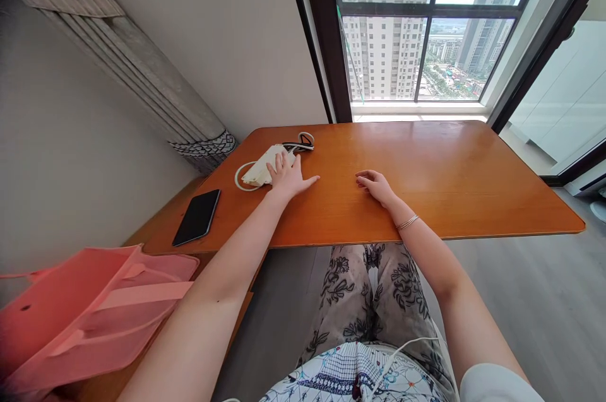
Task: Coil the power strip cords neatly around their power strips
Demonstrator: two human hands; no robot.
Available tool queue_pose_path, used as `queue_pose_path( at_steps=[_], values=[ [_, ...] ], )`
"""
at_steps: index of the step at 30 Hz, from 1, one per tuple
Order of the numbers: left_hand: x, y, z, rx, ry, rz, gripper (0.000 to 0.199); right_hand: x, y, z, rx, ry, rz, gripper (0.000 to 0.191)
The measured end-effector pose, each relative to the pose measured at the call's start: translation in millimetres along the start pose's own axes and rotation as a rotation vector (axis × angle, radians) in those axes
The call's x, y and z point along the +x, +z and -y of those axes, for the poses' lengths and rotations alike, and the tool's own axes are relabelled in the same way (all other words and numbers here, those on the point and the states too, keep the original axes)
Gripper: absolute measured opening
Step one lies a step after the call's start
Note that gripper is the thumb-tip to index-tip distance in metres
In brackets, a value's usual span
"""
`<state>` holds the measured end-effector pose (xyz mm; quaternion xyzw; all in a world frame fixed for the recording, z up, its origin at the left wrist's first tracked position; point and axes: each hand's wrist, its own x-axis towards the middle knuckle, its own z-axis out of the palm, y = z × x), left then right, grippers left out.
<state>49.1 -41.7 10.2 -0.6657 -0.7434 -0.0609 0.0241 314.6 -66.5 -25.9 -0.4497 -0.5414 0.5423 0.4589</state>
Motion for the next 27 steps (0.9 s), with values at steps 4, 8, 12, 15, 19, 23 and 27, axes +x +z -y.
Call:
queue_pose_path(
  at_steps=[4, 8, 12, 15, 19, 23, 27],
  values=[
    [-12, 13.6, -40, -0.205, 0.174, -0.093, 0.074, 3, -4, 0, -0.055, -0.095, -0.077, 0.035],
    [-23, 26.5, -71, -0.439, 0.307, -0.189, 0.053, 7, -6, -2, -0.145, -0.202, -0.177, 0.03],
    [-33, 38.2, -82, -0.571, 0.445, -0.247, 0.036, 5, -5, -5, -0.301, -0.303, -0.173, 0.025],
    [-35, 45.3, -79, -0.605, 0.47, -0.266, 0.03, 2, -4, -4, -0.535, -0.373, -0.07, 0.037],
    [-32, 52.0, -73, -0.649, 0.476, -0.291, 0.023, -2, -3, -1, -0.75, -0.365, 0.03, 0.042],
    [-29, 57.4, -71, -0.697, 0.483, -0.291, 0.019, -5, 0, 4, -0.923, -0.359, 0.076, 0.03],
    [-27, 60.7, -70, -0.737, 0.491, -0.295, 0.019, -8, 2, 5, -0.973, -0.382, 0.15, 0.018]
  ],
)
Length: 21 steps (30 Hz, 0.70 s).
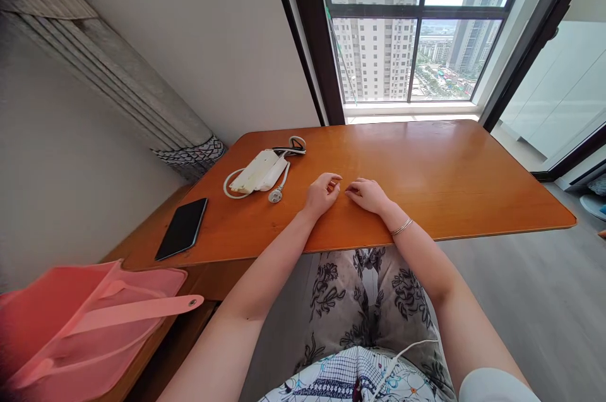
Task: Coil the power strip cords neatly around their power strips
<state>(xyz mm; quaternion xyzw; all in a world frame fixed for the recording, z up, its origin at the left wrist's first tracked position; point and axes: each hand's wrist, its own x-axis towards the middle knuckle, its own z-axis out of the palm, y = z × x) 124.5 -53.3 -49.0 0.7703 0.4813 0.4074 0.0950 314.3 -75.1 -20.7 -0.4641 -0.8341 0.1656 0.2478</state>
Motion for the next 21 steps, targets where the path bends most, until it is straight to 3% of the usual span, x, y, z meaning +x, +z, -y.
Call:
queue_pose_path(
  at_steps=[21],
  values=[
    [-1.3, -2.7, -2.2, -0.072, 0.003, 0.052, 0.018, -4.1, -3.1, 6.1, -0.053, -0.021, 0.183, 0.019]
  ],
)
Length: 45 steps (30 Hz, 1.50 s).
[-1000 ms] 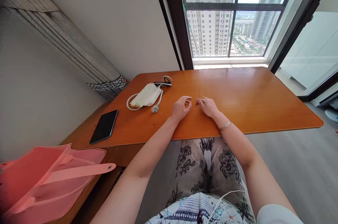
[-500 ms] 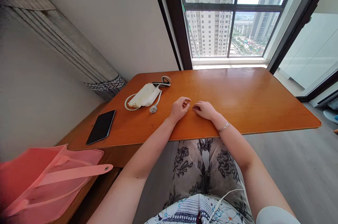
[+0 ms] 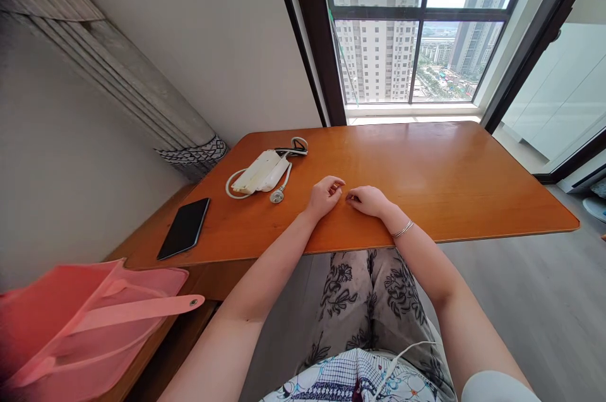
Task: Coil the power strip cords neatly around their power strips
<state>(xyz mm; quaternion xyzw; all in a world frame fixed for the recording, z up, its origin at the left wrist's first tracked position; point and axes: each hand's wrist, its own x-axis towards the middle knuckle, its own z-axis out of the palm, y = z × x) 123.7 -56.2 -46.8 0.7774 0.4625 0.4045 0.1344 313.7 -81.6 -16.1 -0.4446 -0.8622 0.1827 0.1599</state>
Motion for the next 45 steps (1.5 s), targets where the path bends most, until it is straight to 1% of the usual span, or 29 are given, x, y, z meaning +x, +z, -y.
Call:
queue_pose_path(
  at_steps=[7, 18, 24, 28, 45],
  values=[
    [0.4, -0.1, 0.1, -0.014, -0.005, 0.008, 0.017, -0.4, -1.2, 1.8, -0.005, 0.008, 0.018, 0.019],
    [0.3, 0.2, 0.4, 0.001, -0.015, 0.027, 0.018, -0.5, -1.1, 2.4, -0.017, 0.007, 0.012, 0.019],
    [-0.3, 1.0, 0.2, -0.063, -0.067, 0.032, 0.024, -0.9, -1.0, 2.2, -0.036, 0.022, 0.0, 0.019],
    [-0.8, 2.8, 1.9, -0.098, -0.068, 0.023, 0.028, -1.4, -2.0, 3.1, -0.049, 0.031, -0.002, 0.02],
    [-0.5, 2.5, 3.7, -0.067, -0.057, 0.036, 0.023, -1.1, -1.8, 2.9, -0.055, 0.02, 0.02, 0.018]
  ],
)
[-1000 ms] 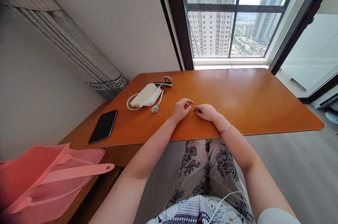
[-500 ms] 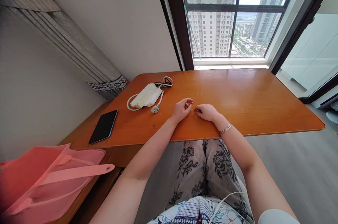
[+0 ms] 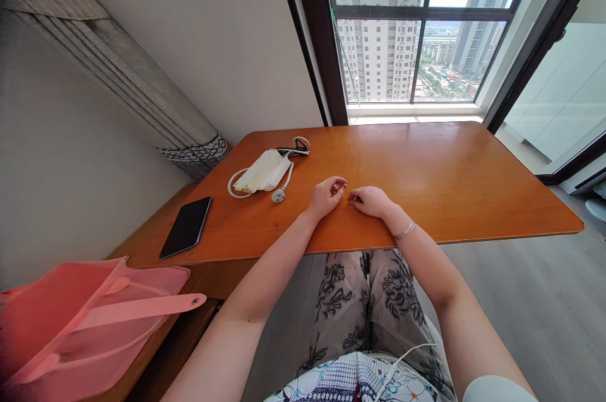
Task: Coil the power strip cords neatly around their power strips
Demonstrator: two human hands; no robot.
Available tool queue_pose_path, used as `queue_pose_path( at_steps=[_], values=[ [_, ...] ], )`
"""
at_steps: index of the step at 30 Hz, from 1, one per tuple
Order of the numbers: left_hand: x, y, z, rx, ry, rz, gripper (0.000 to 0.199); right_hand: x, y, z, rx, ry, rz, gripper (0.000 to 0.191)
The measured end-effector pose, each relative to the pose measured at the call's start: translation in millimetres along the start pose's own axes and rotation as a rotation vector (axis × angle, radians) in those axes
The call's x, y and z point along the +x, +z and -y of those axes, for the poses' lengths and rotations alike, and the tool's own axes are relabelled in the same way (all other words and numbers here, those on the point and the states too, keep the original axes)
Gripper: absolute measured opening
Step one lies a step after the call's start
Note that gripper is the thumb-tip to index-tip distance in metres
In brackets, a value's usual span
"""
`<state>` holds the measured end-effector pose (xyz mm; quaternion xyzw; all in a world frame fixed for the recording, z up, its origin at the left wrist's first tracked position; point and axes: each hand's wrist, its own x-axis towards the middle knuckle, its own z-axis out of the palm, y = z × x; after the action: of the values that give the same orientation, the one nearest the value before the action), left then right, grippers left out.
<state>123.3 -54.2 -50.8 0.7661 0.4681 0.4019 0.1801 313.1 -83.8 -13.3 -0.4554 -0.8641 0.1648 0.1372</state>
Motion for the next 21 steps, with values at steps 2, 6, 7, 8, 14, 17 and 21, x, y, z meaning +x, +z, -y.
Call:
queue_pose_path(
  at_steps=[2, 6, 7, 8, 14, 17, 21],
  values=[
    [0.2, 0.1, 0.3, 0.005, 0.004, 0.003, 0.022, 0.2, 0.2, -0.1, 0.001, -0.002, 0.002, 0.018],
    [-0.2, -1.0, -0.8, 0.005, 0.009, 0.007, 0.021, 0.8, 0.8, 0.1, 0.003, 0.001, 0.005, 0.019],
    [-0.4, -1.6, -1.3, 0.003, 0.01, 0.009, 0.021, 0.9, 1.0, 0.3, 0.004, 0.002, 0.004, 0.019],
    [-0.6, -2.2, -1.8, 0.002, 0.013, 0.012, 0.021, 1.0, 1.1, 0.4, 0.004, 0.004, 0.003, 0.019],
    [-1.4, -3.3, -3.1, -0.003, 0.018, 0.026, 0.02, 0.4, 1.4, 1.0, 0.001, 0.016, -0.007, 0.018],
    [-1.3, -3.0, -3.1, -0.008, 0.013, 0.029, 0.02, 0.4, 1.7, 1.3, -0.005, 0.019, -0.007, 0.018],
    [-1.4, -3.4, -3.3, -0.013, 0.012, 0.029, 0.02, 1.0, 2.1, 2.0, -0.013, 0.02, -0.002, 0.018]
  ],
)
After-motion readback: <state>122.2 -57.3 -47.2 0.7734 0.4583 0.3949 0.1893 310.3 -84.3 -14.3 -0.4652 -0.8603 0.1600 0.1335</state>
